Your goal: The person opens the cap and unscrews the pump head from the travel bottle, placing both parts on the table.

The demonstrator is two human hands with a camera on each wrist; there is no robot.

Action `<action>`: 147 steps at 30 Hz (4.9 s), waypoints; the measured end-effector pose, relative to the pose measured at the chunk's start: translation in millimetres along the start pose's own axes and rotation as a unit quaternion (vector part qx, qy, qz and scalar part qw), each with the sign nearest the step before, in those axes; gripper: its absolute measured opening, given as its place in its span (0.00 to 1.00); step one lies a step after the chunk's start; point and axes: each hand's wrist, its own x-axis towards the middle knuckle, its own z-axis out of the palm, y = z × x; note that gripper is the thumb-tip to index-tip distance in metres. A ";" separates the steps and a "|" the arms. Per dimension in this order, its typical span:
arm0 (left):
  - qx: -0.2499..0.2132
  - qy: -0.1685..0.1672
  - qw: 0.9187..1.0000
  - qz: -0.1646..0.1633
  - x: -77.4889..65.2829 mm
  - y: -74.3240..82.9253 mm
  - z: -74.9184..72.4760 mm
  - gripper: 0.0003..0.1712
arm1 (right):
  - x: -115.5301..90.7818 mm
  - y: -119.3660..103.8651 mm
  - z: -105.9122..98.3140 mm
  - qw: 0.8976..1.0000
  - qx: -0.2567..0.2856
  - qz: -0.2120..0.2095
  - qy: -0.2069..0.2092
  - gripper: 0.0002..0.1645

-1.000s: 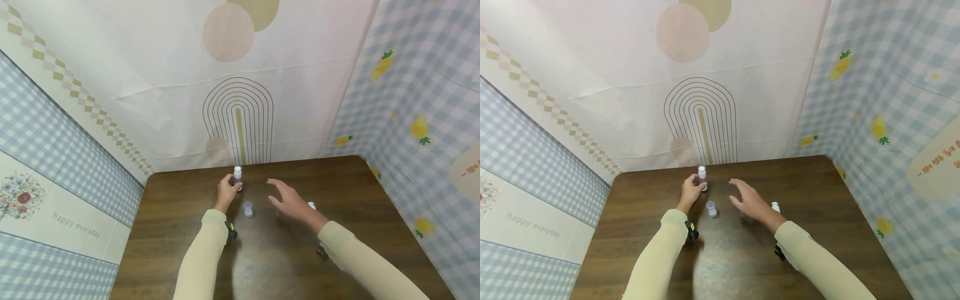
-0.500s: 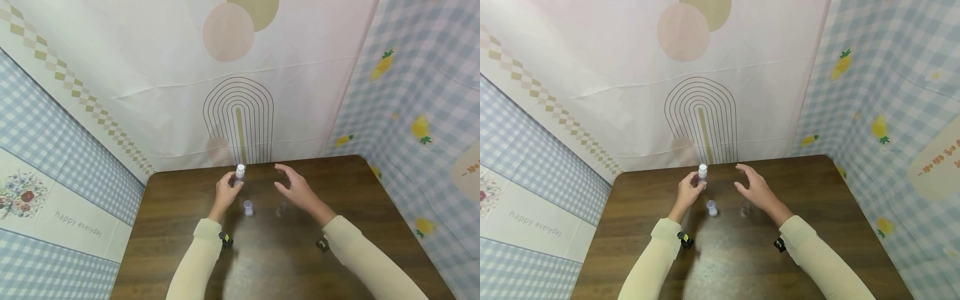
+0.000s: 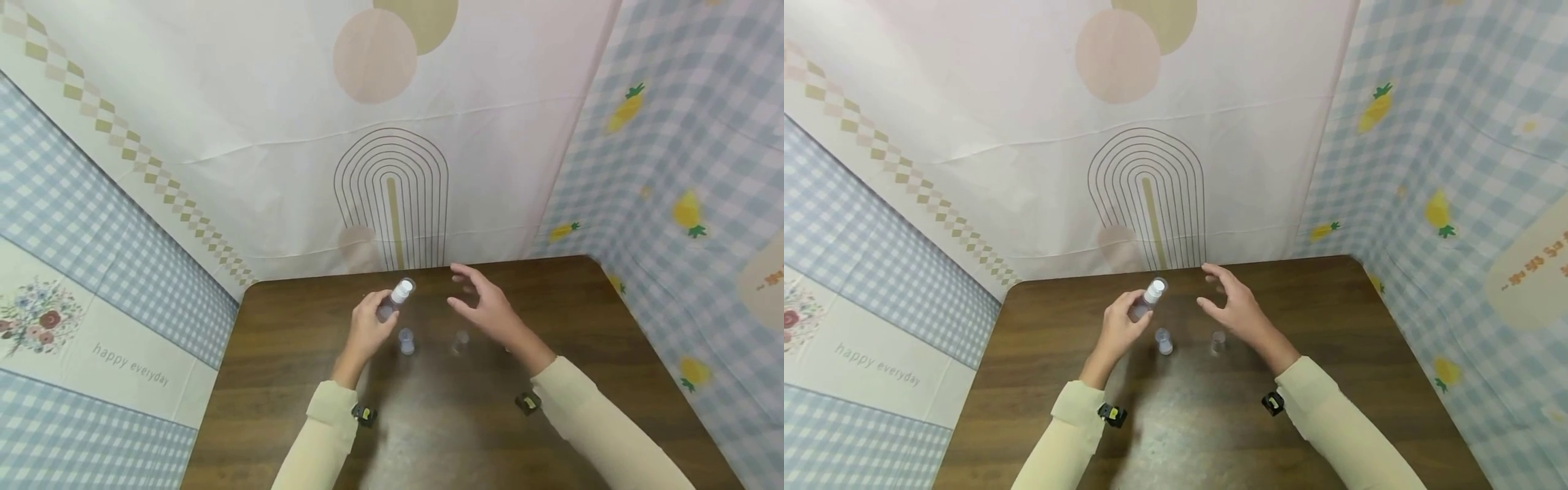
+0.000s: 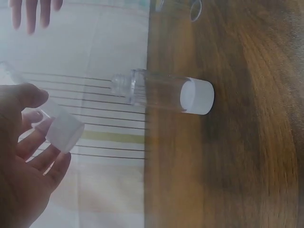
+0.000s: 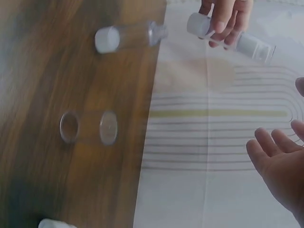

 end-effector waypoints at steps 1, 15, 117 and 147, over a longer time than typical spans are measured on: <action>0.008 -0.003 1.000 0.006 -1.4 1.9 -1.1 0.23 | 0.2 -2.0 0.9 1.000 0.011 0.000 -0.002 0.39; 0.127 -0.023 0.988 0.080 -15.2 27.1 -11.8 0.26 | 1.3 -15.6 23.0 0.989 0.132 0.031 -0.054 0.39; 0.052 0.034 0.985 0.161 -42.8 31.8 -15.5 0.26 | -71.5 50.7 23.5 0.984 -0.176 -0.001 -0.018 0.26; 0.043 0.048 0.984 0.166 -47.1 25.5 -13.9 0.26 | -88.7 89.8 56.9 0.974 -0.216 0.017 -0.065 0.29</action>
